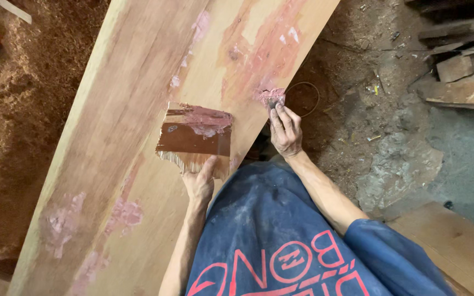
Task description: The person applies a pink wood filler to a large plank using a putty knife, smoothing it into the surface. The person repeatedly scoops filler from a bucket and spreads it across the wood, focusing on specific areas.
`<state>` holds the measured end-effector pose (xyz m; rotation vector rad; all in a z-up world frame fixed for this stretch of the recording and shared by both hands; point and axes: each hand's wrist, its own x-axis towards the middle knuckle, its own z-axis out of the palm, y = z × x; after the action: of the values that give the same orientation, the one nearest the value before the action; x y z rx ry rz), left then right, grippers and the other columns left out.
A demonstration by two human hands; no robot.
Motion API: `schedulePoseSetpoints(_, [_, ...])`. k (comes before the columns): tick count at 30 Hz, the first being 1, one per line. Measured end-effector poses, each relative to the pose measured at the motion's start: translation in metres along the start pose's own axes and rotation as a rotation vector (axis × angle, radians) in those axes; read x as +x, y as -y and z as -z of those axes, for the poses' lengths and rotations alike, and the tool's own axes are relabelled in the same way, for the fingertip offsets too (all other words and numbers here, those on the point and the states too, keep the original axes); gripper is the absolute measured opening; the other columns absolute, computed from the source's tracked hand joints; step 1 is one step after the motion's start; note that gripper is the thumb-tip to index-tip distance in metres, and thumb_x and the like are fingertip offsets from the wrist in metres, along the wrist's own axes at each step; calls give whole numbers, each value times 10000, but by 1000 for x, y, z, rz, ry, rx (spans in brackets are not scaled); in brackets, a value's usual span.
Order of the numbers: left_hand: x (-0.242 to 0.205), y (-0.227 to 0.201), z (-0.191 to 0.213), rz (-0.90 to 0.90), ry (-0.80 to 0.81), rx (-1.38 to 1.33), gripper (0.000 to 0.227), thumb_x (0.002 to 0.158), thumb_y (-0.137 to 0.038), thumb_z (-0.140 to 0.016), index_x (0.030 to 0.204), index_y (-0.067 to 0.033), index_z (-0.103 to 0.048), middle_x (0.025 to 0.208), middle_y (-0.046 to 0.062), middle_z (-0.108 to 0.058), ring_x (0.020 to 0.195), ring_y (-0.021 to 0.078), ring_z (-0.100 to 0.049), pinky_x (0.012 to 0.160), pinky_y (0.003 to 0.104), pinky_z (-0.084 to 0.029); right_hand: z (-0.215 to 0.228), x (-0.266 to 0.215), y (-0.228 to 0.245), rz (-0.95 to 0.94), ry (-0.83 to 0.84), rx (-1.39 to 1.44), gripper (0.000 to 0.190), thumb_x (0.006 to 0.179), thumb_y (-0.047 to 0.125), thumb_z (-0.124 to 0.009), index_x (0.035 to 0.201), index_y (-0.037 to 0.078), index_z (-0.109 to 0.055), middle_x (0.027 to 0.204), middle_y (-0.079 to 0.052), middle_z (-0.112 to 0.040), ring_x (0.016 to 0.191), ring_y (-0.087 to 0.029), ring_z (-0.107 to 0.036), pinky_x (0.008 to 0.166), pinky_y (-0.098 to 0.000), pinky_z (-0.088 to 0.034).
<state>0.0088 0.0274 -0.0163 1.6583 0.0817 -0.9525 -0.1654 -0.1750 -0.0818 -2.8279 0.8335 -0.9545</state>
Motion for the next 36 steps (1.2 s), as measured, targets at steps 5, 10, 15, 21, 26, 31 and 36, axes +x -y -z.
schedulePoseSetpoints(5, [11,-3,-11,-22,40,-27,384,878,-128,-768,1197,53,-655,1036,87,-731,875,152,-692,761,308,-573,18,-8,5,16,44,-3,346,873,-84,-741,1217,-80,-703,1279,-210,-662,1114,-366,-643,926,-409,-592])
schedulePoseSetpoints(10, [19,-9,-21,8,52,-46,331,870,-131,-769,1123,71,-703,997,91,-741,842,161,-694,735,325,-570,46,3,-2,-122,63,24,240,933,-65,-741,1172,-69,-719,1179,-182,-709,1018,-307,-656,828,-379,-605])
schedulePoseSetpoints(15, [16,-14,-19,-66,65,-76,355,854,-129,-765,1150,43,-669,1004,84,-728,850,156,-688,744,318,-574,42,59,-30,-153,185,-19,198,988,-1,-664,1178,-18,-718,1145,-138,-725,1012,-300,-652,788,-377,-592])
schedulePoseSetpoints(21, [10,-10,-5,-31,15,-132,366,856,-116,-765,1167,49,-666,1027,91,-729,872,164,-690,754,320,-568,57,64,9,5,320,28,226,977,-10,-632,1179,2,-733,1113,-103,-723,965,-279,-636,809,-379,-588])
schedulePoseSetpoints(26, [16,-6,-1,-73,2,-209,369,847,-110,-764,1169,38,-663,1045,73,-726,892,151,-693,781,309,-571,62,69,13,6,243,93,278,986,-30,-641,1245,-2,-740,1173,-112,-716,1009,-284,-648,846,-377,-591])
schedulePoseSetpoints(31, [12,-7,-7,-72,-75,-206,343,867,-108,-766,1151,72,-691,1060,91,-732,900,152,-696,789,302,-575,34,69,1,187,188,-8,276,949,-2,-645,1215,-47,-702,1231,-177,-689,1094,-320,-658,938,-397,-582])
schedulePoseSetpoints(36, [-9,-11,-39,-91,-186,-355,343,871,-70,-760,1172,71,-675,1068,97,-724,909,171,-696,800,317,-579,62,56,-20,271,309,140,285,904,8,-664,1178,6,-742,1172,-111,-703,1048,-287,-653,896,-412,-568])
